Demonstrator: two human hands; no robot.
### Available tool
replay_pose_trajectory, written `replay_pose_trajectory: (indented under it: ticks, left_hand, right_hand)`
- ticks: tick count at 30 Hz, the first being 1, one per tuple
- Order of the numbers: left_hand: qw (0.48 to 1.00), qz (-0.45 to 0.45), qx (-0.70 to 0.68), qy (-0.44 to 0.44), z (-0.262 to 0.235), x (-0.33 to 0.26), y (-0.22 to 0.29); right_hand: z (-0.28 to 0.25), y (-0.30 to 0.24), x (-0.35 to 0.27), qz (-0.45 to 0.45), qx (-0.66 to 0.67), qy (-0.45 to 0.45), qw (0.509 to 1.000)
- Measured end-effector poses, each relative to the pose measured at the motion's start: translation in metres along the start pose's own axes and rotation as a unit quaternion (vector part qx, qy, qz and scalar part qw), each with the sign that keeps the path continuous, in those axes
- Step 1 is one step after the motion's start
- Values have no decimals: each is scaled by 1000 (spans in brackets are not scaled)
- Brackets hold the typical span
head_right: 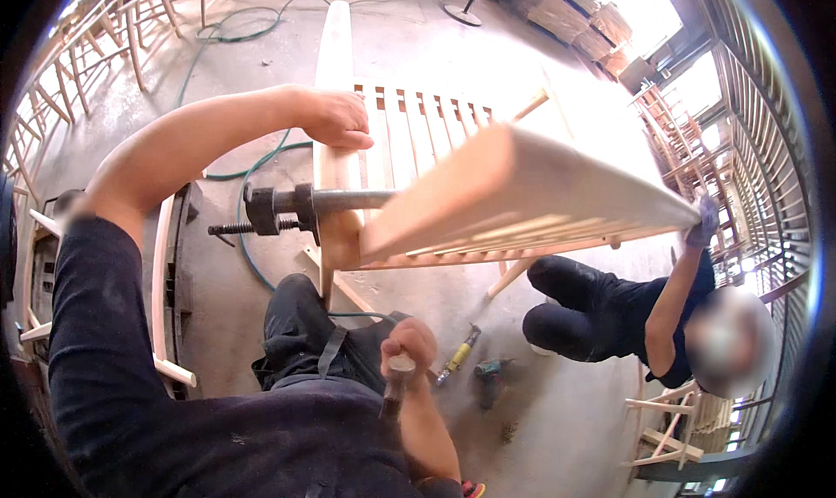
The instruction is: The person assembles a wooden chair by securing the backrest to the frame using a metal clamp and a pneumatic nail gun. After fastening the components, the person removes the clamp and lifts the chair upright with a coworker to inspect the assembly.
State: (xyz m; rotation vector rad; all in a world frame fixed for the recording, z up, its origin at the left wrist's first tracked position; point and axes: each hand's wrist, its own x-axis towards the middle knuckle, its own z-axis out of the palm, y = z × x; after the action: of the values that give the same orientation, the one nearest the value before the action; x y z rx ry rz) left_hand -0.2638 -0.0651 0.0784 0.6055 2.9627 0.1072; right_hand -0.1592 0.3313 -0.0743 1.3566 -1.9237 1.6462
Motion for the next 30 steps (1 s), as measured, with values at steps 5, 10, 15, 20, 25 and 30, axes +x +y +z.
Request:
replay_pose_trajectory:
  ticks: [5, 10, 15, 20, 25, 30]
  left_hand:
    - [992, -3, -32, 123, 16, 1, 5]
    - [979, -27, -59, 192, 23, 1, 3]
    - [967, -59, -88, 231, 30, 0, 3]
    - [963, -64, -92, 245, 27, 0, 5]
    - [966, -88, -88, 227, 24, -3, 5]
    - [954, -70, -89, 277, 39, 4, 4]
  right_hand:
    - [22, -2, 30, -3, 39, -2, 999]
    - [35, -4, 37, -42, -3, 30, 999]
    - [50, 6, 37, -40, -22, 36, 998]
    - [54, 15, 36, -33, -30, 30, 999]
    - [56, 18, 37, -33, -30, 28, 999]
    - [55, 17, 39, -28, -45, 24, 998]
